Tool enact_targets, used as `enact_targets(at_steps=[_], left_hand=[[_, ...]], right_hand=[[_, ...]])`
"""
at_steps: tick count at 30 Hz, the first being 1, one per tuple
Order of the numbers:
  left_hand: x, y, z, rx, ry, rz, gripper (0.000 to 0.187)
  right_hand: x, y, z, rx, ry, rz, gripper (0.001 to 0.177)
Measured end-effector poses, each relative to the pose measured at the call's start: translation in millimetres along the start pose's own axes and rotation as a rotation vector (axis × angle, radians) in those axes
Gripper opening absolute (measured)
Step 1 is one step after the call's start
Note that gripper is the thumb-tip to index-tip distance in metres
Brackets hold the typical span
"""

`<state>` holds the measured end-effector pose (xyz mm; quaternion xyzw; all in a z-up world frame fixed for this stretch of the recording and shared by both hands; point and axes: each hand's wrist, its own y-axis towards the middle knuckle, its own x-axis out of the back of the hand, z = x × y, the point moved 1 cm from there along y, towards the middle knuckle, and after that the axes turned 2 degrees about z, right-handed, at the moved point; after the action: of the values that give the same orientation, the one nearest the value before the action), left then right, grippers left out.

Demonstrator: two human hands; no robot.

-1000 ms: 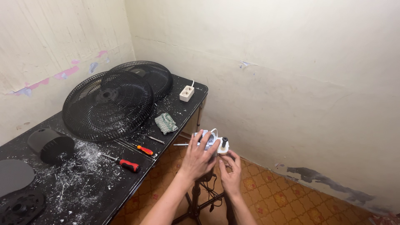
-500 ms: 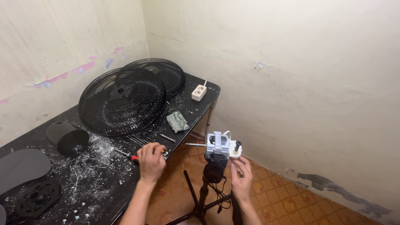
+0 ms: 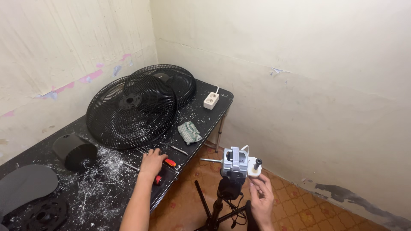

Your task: The person adjusts and tightens components of a disassembled fan motor using a screwdriver. They rotate the motor housing, align parts, and secure screws while seated on the floor.

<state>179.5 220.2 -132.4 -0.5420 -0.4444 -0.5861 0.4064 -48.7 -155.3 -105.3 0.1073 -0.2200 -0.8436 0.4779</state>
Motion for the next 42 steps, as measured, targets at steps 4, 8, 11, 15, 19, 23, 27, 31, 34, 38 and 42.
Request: enact_targets(at_steps=[4,8,11,15,19,23,27,31,34,38,42], left_hand=[[-11,3,8,-0.006,-0.071,-0.027,0.033],[-4,-1,7,-0.053,-0.088,-0.126,0.026],[15,-8,-1,-0.068,-0.201,-0.190,0.023],[45,-30,-25,-0.038,-0.692,-0.398,0.023],[56,-57,-76,0.164,-1.257,-0.390,0.028],[46,-109,-151,0.104,-1.998,-0.277,0.031],[48,-153,-235,0.120,-2.465,0.118,0.034],[59,-161,-283,0.053,-2.571,0.215,0.048],[62,-155,-299,0.035,-2.680,0.148,0.055],[56,-147,-312,0.016,-2.825,0.126,0.061],[50,-142,-323,-0.102,-2.884,0.164,0.067]], right_hand=[[-1,0,-1,-0.035,0.004,-0.006,0.026],[-4,1,-1,-0.018,0.030,-0.001,0.027],[-4,2,0,-0.022,0.025,0.007,0.027],[-3,3,1,-0.009,0.041,0.019,0.027],[-1,7,0,-0.126,0.097,0.034,0.026],[4,5,0,-0.362,0.300,0.044,0.027],[5,2,4,-0.374,0.377,0.083,0.032],[11,5,1,-0.301,0.326,0.153,0.034],[15,10,-5,-0.245,0.283,0.184,0.035],[17,16,-4,-0.250,0.244,0.187,0.033],[13,15,13,-0.166,0.154,0.171,0.032]])
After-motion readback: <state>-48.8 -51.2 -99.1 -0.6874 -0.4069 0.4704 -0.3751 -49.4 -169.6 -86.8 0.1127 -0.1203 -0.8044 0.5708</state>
